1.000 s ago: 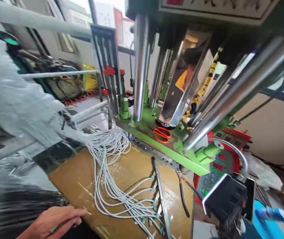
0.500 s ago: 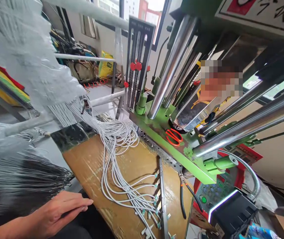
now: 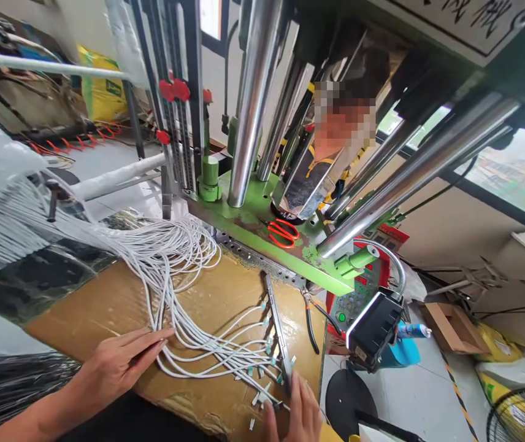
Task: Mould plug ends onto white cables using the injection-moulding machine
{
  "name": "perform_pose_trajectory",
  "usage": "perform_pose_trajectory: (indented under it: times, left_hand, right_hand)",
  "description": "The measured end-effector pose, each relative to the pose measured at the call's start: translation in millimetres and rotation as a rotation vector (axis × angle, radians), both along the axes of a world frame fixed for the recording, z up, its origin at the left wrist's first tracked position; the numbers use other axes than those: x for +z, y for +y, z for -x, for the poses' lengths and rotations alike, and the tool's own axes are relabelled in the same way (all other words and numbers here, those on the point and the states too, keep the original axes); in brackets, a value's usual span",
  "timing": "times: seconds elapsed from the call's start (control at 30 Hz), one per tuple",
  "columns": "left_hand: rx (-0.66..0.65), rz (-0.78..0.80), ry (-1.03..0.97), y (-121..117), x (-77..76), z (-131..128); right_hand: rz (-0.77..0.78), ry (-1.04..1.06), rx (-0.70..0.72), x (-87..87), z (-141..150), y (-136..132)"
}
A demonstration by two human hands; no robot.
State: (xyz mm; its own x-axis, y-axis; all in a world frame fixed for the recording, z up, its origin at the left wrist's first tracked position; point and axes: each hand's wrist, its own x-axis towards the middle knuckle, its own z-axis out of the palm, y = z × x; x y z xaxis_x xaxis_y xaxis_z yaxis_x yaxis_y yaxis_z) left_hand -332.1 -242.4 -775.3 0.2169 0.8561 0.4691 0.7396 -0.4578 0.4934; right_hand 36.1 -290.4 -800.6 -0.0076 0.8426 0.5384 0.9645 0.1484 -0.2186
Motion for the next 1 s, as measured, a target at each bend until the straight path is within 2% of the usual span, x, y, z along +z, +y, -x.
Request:
perform_pose_trajectory:
  times: [0.13, 0.3, 0.47, 0.6, 0.73, 0.83, 0.9, 1.0]
  left_hand:
    - [0.006, -0.035, 0.008, -1.3, 0.3, -3.9]
    - [0.003, 0.025, 0.001, 11.3, 4.3, -12.9]
    - [-0.036, 0.045, -0.096, 29.1, 5.3, -19.4]
    - [0.008, 0.111, -0.193, 31.9, 1.8, -15.7]
    - [0.048, 0.166, -0.208, 30.8, -1.8, -12.3]
    - [0.032, 0.153, -0.209, 29.4, -2.0, -10.0]
    - [-0.003, 0.091, -0.164, 27.3, 0.5, -9.6]
    - [-0.149, -0.004, 0.073, 23.9, 7.4, -16.6]
  right_hand:
    - [0.012, -0.112, 0.085, -3.4, 14.3, 20.9]
    - [-0.051, -0.22, 0.152, -7.6, -2.5, 35.9]
    - [-0.147, -0.113, 0.103, -17.8, 1.5, 42.1]
    - [-0.181, 0.026, 0.017, 0.8, 15.6, 32.6]
    - [-0.158, 0.116, 0.051, 23.5, 23.5, 12.5]
    - [-0.076, 0.084, 0.03, 25.6, 28.1, -2.1]
    - [-0.074, 0.072, -0.008, 23.3, 29.9, -7.6]
    - [-0.122, 0.085, -0.073, 24.2, 27.7, -8.3]
